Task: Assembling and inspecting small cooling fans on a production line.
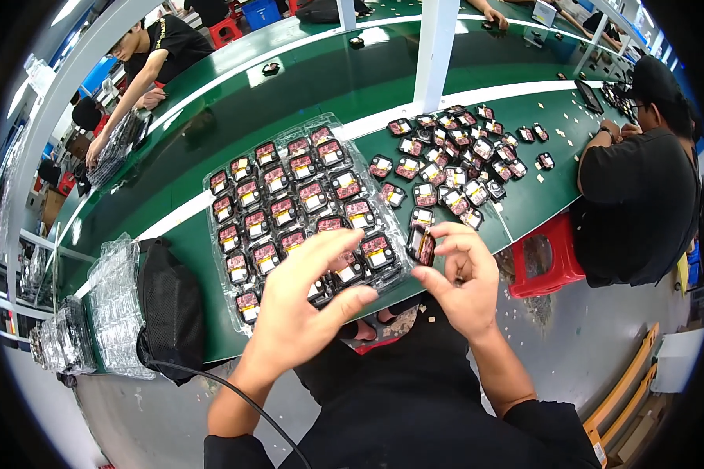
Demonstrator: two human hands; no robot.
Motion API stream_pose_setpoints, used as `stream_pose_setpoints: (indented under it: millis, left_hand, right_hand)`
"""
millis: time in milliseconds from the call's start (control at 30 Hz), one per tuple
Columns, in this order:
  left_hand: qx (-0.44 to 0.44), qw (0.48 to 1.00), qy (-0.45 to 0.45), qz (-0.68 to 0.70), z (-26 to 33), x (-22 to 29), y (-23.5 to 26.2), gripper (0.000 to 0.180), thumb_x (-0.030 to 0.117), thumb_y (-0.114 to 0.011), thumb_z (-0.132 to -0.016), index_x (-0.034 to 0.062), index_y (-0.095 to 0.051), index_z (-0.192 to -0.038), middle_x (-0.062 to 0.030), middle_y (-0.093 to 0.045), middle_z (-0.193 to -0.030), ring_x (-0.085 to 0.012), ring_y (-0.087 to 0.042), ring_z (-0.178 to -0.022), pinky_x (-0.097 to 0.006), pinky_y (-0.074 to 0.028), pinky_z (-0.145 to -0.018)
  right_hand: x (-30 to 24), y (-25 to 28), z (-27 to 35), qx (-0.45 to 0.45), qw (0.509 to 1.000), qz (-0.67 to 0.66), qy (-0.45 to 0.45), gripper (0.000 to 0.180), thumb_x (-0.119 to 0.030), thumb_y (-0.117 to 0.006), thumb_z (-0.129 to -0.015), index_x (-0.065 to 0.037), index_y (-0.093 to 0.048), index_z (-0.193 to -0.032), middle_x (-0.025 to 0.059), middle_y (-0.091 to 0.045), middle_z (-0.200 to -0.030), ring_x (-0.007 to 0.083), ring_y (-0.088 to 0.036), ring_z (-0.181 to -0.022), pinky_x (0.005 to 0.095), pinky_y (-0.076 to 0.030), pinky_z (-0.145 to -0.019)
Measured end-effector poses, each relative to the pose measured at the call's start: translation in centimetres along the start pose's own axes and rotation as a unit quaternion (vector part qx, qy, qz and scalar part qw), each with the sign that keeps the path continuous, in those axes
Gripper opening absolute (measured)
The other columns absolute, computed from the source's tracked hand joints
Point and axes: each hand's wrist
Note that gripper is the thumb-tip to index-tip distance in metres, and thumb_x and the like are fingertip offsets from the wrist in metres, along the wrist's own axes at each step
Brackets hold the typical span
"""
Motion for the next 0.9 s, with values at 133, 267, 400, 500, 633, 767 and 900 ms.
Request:
stream_pose_setpoints:
  millis: [133, 267, 400, 500, 633, 767, 900]
  left_hand:
    - [-0.003, 0.952, 0.104, 0.287, 3.2, 0.6, -2.6, 0.066, 0.008, -0.079, -0.090, -0.0051, -0.048, -0.146, -0.0181, -0.053, -0.143, -0.0264, -0.061, -0.125, -0.038, -0.056, -0.101]
    - [0.039, 0.917, 0.064, 0.392, 5.6, -0.7, -4.4, 0.058, 0.007, -0.076, -0.093, -0.0104, -0.049, -0.142, -0.0216, -0.048, -0.145, -0.0292, -0.058, -0.128, -0.042, -0.053, -0.105]
    - [0.082, 0.902, 0.023, 0.423, 6.2, -1.8, -5.6, 0.057, 0.015, -0.076, -0.094, -0.0118, -0.052, -0.138, -0.0235, -0.047, -0.147, -0.0317, -0.057, -0.129, -0.045, -0.050, -0.109]
    - [0.086, 0.883, 0.082, 0.454, 7.0, -2.2, -5.7, 0.059, 0.023, -0.075, -0.096, -0.0130, -0.052, -0.137, -0.0238, -0.047, -0.147, -0.0325, -0.059, -0.127, -0.046, -0.049, -0.110]
    - [0.165, 0.855, 0.134, 0.473, 7.1, -1.3, -6.2, 0.068, 0.039, -0.067, -0.099, -0.0126, -0.046, -0.137, -0.0264, -0.053, -0.139, -0.0330, -0.067, -0.115, -0.044, -0.064, -0.088]
    - [0.180, 0.849, 0.100, 0.487, 7.8, -1.6, -6.0, 0.065, 0.034, -0.066, -0.098, -0.0112, -0.043, -0.139, -0.0258, -0.051, -0.141, -0.0373, -0.063, -0.123, -0.051, -0.059, -0.099]
    - [0.185, 0.854, 0.098, 0.476, 8.1, -1.7, -6.1, 0.064, 0.032, -0.067, -0.097, -0.0112, -0.044, -0.139, -0.0259, -0.050, -0.142, -0.0390, -0.061, -0.125, -0.052, -0.056, -0.104]
  right_hand:
    - [-3.2, -0.5, 1.6, -0.111, 0.991, -0.058, 0.048, 0.043, -0.002, -0.092, -0.071, -0.003, -0.060, -0.100, 0.0141, -0.068, -0.120, 0.0004, -0.034, -0.056, 0.0190, -0.039, -0.051]
    - [-4.3, -1.2, 2.4, -0.159, 0.985, -0.047, 0.055, 0.039, -0.005, -0.091, -0.075, -0.003, -0.060, -0.098, 0.0163, -0.068, -0.122, 0.0028, -0.047, -0.062, 0.0213, -0.050, -0.056]
    - [-4.8, -1.7, 2.6, -0.188, 0.981, -0.019, 0.039, 0.038, -0.007, -0.090, -0.076, -0.003, -0.060, -0.098, 0.0171, -0.068, -0.120, 0.0141, -0.070, -0.080, 0.0265, -0.058, -0.061]
    - [-4.6, -1.9, 2.6, -0.206, 0.978, 0.000, 0.031, 0.039, -0.010, -0.091, -0.076, -0.003, -0.061, -0.101, 0.0159, -0.063, -0.118, 0.0164, -0.069, -0.078, 0.0275, -0.059, -0.065]
    - [-5.8, -2.1, 2.2, -0.213, 0.976, 0.046, 0.021, 0.043, -0.010, -0.087, -0.080, -0.003, -0.064, -0.115, 0.0134, -0.055, -0.111, 0.0184, -0.066, -0.079, 0.0301, -0.058, -0.066]
    - [-4.5, -2.3, 3.1, -0.205, 0.970, 0.114, 0.064, 0.060, 0.002, -0.075, -0.086, -0.005, -0.057, -0.143, 0.0104, -0.047, -0.105, 0.0200, -0.065, -0.080, 0.0332, -0.055, -0.063]
    - [-3.4, -2.2, 3.2, -0.198, 0.939, 0.227, 0.164, 0.057, 0.006, -0.077, -0.077, -0.001, -0.065, -0.133, 0.0098, -0.061, -0.098, 0.0208, -0.065, -0.076, 0.0328, -0.055, -0.062]
Point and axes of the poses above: each hand's wrist, its own z-axis away from the middle knuckle, its own y-axis out of the back of the hand, x = y × z
